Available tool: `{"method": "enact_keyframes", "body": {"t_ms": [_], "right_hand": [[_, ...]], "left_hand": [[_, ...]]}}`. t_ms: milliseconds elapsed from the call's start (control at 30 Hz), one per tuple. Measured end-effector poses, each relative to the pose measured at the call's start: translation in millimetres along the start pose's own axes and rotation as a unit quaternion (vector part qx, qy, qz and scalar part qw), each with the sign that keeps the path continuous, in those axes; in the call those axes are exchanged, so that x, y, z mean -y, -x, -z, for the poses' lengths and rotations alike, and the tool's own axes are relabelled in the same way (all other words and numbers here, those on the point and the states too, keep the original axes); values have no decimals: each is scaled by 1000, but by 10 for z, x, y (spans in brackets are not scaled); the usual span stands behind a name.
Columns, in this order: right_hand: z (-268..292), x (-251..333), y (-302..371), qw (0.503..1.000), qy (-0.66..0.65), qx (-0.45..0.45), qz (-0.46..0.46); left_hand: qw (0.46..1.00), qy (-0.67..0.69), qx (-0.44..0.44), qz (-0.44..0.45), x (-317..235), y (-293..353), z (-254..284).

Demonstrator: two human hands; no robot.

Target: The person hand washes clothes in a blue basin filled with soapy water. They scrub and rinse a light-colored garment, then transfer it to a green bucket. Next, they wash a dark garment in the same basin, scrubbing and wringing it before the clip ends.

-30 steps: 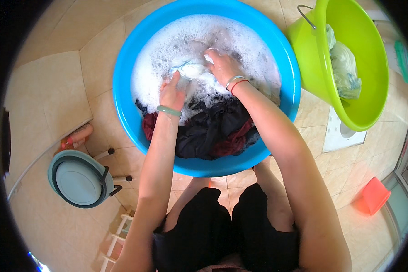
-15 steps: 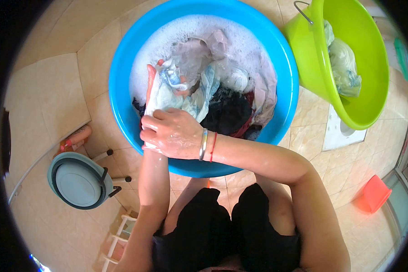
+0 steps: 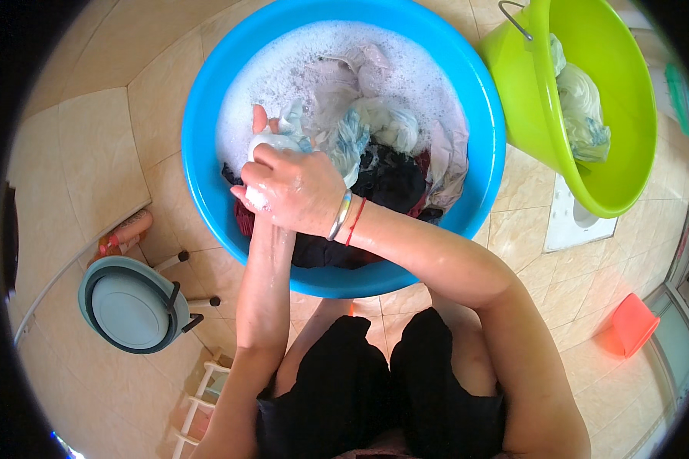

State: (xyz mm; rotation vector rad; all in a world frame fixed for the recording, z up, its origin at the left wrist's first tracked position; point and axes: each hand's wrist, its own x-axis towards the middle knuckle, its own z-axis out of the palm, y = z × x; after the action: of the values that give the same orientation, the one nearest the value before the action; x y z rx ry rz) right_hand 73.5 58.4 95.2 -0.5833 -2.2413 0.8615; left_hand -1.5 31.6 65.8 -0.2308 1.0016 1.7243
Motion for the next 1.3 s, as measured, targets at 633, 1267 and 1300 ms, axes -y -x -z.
{"method": "enact_keyframes", "body": {"t_ms": [633, 1267, 1300], "right_hand": [[458, -1322, 110, 934, -216, -25, -282], [43, -1532, 301, 898, 194, 218, -330], [90, -1407, 252, 904, 218, 203, -306]], "left_hand": [[948, -264, -130, -120, -227, -88, 331], [548, -821, -13, -157, 102, -273, 333], [568, -802, -21, -183, 102, -184, 383]]}}
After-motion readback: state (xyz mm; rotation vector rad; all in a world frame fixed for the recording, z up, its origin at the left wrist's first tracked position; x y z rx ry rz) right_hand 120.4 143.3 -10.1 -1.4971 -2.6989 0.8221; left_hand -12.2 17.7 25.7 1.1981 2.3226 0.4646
